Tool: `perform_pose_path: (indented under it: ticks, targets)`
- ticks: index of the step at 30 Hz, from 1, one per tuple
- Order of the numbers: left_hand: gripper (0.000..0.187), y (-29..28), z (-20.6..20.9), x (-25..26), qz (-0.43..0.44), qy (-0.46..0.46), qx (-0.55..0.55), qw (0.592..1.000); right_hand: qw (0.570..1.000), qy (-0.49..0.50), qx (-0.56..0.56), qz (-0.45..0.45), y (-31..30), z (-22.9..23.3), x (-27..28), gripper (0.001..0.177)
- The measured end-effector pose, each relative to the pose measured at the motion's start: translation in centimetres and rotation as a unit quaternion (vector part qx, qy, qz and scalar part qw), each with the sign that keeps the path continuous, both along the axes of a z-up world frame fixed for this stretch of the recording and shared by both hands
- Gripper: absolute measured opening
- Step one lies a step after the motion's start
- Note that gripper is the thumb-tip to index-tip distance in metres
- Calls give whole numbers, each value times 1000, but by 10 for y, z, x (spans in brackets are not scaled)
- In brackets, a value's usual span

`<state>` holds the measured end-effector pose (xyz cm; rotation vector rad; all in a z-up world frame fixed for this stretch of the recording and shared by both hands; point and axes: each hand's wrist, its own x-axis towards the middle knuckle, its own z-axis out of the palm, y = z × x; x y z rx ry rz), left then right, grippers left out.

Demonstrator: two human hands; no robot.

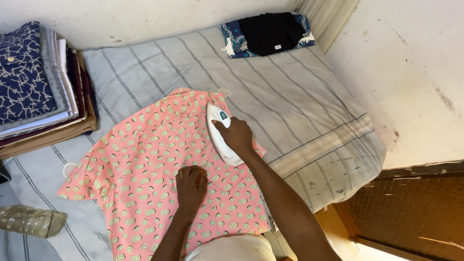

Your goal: Ironing and folding a pink patterned shirt on a bed.

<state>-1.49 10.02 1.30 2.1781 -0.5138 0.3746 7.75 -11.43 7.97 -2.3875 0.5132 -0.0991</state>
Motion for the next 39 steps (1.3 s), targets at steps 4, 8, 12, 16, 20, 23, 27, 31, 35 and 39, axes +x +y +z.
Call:
perform_pose_path:
  ticks: [4, 8, 12, 16, 20, 23, 27, 31, 35, 39]
  targets:
    - [13, -1, 2, 0, -2, 21, 2, 1000, 1000, 3, 7, 0, -1, -1, 1, 68]
    - [14, -1, 3, 1, -2, 34, 4, 999, 1000, 3, 0, -4, 0, 1, 0, 69]
    - [13, -1, 3, 0, 1, 33, 0, 999, 1000, -6, -8, 1, -1, -4, 0, 70]
    - [13, 0, -1, 0, 1, 24, -2, 1000, 1000, -11, -13, 1, -1, -4, 0, 70]
    - [13, 0, -1, 1, -1, 24, 4, 1000, 1000, 15, 13, -2, 0, 0, 0, 70]
    - [15, -1, 1, 0, 6, 38, 6, 999, 1000, 3, 14, -4, 0, 0, 0, 69]
    - [16, -1, -1, 0, 7, 44, 6, 999, 1000, 14, 3, -5, -3, -7, 2, 69]
    - [15, 1, -6, 5, 0, 26, 7, 1000, 999, 41, -5, 7, -4, -13, 7, 70]
    - [12, 0, -7, 0, 1, 39, 3, 999, 999, 31, -10, -10, -4, -13, 3, 70]
    - [13, 4, -9, 6, -8, 19, -10, 1000, 996, 81, 16, 24, -5, -11, 1, 74]
